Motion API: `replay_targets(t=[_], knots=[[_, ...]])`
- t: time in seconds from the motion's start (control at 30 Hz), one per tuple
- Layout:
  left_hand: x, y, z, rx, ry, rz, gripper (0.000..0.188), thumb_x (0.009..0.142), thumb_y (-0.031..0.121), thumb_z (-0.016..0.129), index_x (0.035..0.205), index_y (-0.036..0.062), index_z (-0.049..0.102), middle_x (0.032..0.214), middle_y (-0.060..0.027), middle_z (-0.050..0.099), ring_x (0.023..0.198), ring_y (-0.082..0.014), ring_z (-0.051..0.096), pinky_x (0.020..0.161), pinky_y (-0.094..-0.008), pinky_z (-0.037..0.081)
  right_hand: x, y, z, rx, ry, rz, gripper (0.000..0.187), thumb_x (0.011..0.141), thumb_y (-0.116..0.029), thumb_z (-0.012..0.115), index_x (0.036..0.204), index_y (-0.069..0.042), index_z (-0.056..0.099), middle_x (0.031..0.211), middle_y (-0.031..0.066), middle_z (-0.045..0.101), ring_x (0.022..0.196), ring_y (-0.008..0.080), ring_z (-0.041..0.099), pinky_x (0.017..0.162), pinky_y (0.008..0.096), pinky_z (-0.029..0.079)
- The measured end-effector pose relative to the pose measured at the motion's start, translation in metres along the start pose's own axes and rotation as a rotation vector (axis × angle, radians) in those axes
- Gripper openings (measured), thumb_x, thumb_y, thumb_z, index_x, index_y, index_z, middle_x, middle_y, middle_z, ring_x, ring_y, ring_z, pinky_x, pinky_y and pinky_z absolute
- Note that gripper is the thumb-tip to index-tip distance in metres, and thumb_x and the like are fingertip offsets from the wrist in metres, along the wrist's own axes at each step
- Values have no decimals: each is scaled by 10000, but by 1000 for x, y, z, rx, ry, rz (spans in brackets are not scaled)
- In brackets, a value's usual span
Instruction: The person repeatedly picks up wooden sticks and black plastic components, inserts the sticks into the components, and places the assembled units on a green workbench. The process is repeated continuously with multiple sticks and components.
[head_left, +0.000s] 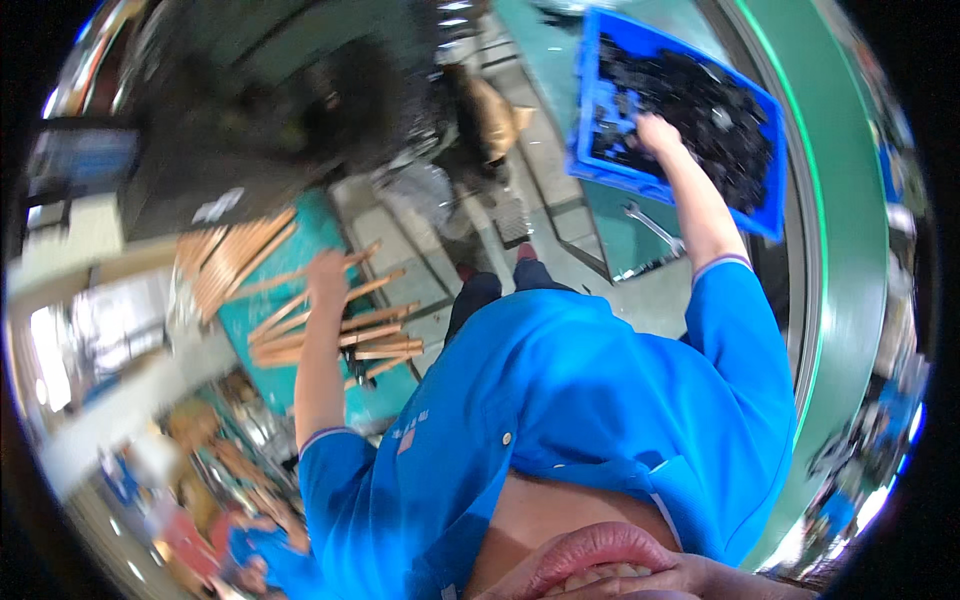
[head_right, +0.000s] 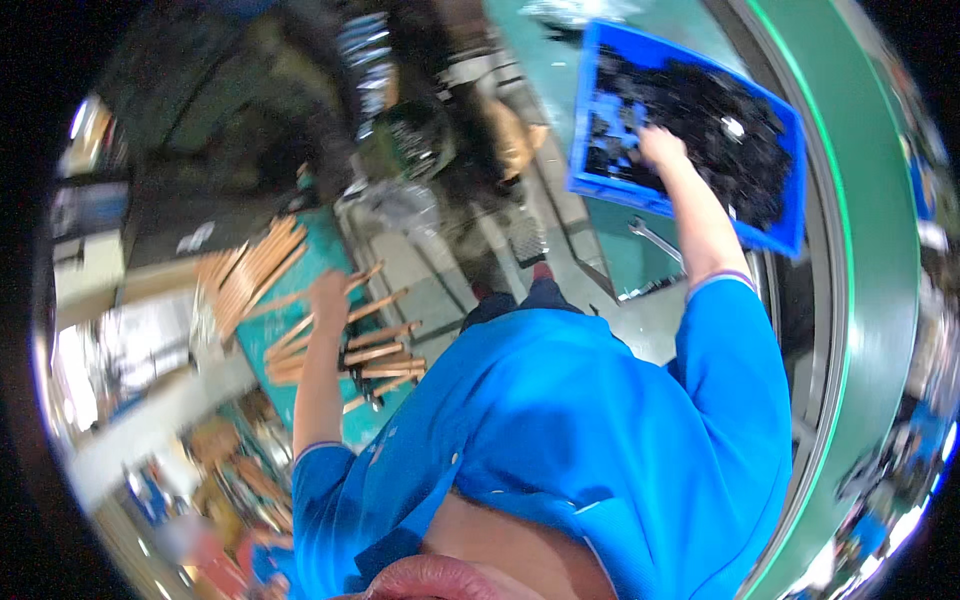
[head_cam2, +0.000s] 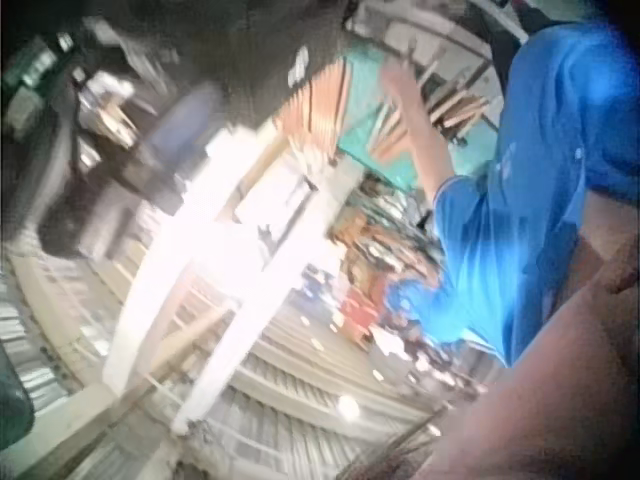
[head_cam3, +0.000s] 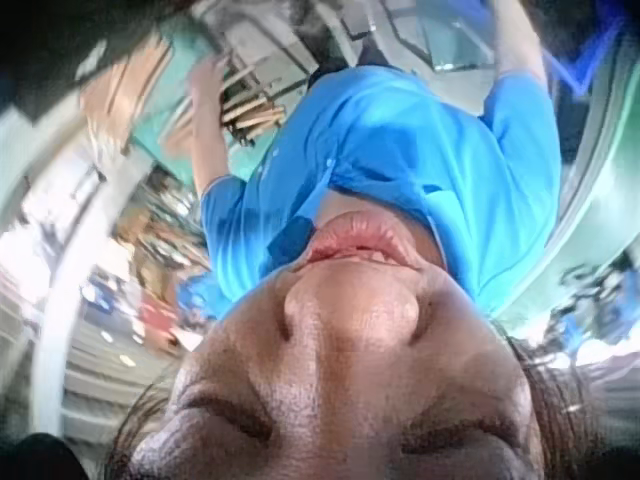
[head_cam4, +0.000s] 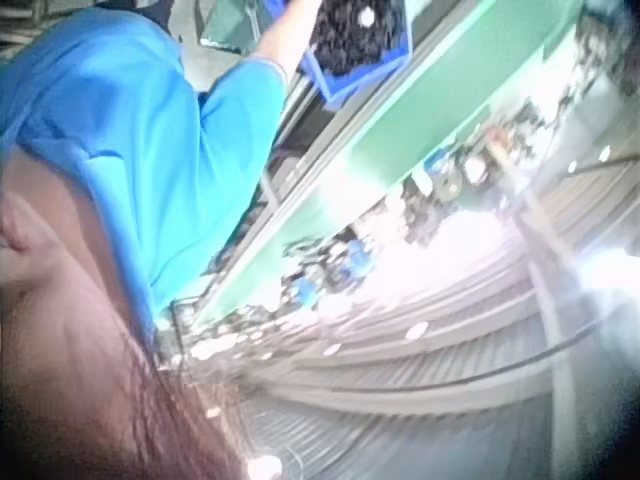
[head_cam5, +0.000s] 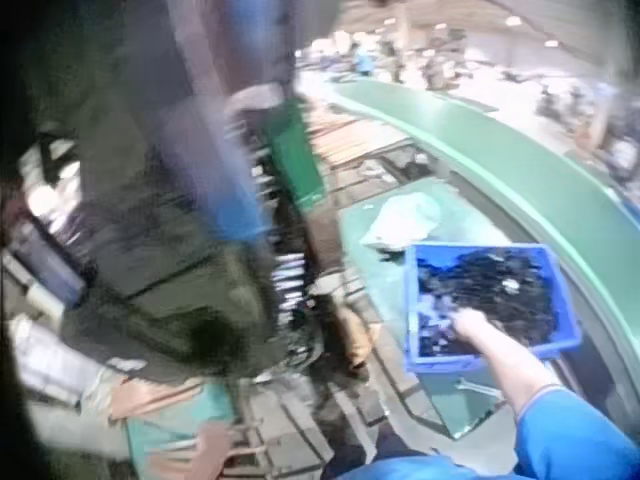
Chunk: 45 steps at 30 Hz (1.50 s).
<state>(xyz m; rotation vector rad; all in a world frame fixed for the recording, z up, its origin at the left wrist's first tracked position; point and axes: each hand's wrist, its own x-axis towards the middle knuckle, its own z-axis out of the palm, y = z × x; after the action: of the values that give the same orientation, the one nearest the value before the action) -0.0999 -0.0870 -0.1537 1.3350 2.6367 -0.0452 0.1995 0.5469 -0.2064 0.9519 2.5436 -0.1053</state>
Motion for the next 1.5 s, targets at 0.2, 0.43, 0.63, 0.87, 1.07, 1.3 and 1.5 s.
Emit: replay_targets(t=[0.2, 0.43, 0.63, 0.87, 1.07, 1.3, 1.5], knots=[[14, 60, -52, 127, 93, -12, 152, 762, 164, 664, 899, 106, 633, 826, -90, 661, 884, -321, 638, 812, -461, 488, 38, 37, 61, -30, 58, -106, 260, 912, -153, 441, 964, -20, 657, 1020, 256, 670, 984, 418, 650, 846, 527, 518], [9, 48, -46, 34, 181, 96, 186, 739, 220, 730, 744, 108, 582, 760, -72, 648, 794, -286, 660, 678, -402, 530, 0, 48, 25, 432, 561, -7, 395, 959, -390, 556, 1143, -61, 675, 1006, 180, 701, 959, 328, 675, 810, 430, 526], [2, 48, -53, -20, 339, 202, 320, 734, 358, 751, 690, 100, 566, 668, -74, 598, 684, -291, 635, 594, -416, 516, -69, -33, -43, 2165, 186, -122, 481, 984, -340, 583, 1338, -21, 517, 1134, 110, 638, 908, 187, 630, 701, 275, 506], [-17, 38, -64, -111, 314, 161, 486, 756, 540, 705, 665, 91, 543, 652, -87, 591, 664, -305, 625, 564, -420, 497, -144, -198, -45, 2293, -221, 13, 339, 1008, -253, 472, 1112, 61, 547, 1115, 219, 645, 825, 267, 637, 705, 321, 539], [-32, 23, -76, -70, 443, 163, 507, 781, 573, 673, 634, 114, 516, 575, -47, 551, 580, -257, 603, 506, -376, 470, -187, -241, -23, 2194, -336, 103, 253, 916, -286, 594, 1015, -53, 577, 877, 74, 611, 658, 187, 559, 531, 290, 431], [-26, 11, -86, -113, 416, 193, 482, 811, 554, 660, 645, 112, 561, 584, -51, 579, 567, -261, 611, 484, -381, 472, -227, -310, -67, 2143, -83, -114, 145, 962, -186, 566, 991, -44, 578, 807, 66, 612, 559, 154, 570, 472, 282, 433], [-27, 10, -96, -146, 243, 166, 507, 844, 561, 625, 674, 84, 606, 594, -84, 604, 604, -287, 632, 507, -393, 490, -229, -316, -61, 1975, 193, -243, 117, 968, -145, 579, 994, -31, 579, 751, 47, 606, 584, 124, 592, 494, 257, 448]])
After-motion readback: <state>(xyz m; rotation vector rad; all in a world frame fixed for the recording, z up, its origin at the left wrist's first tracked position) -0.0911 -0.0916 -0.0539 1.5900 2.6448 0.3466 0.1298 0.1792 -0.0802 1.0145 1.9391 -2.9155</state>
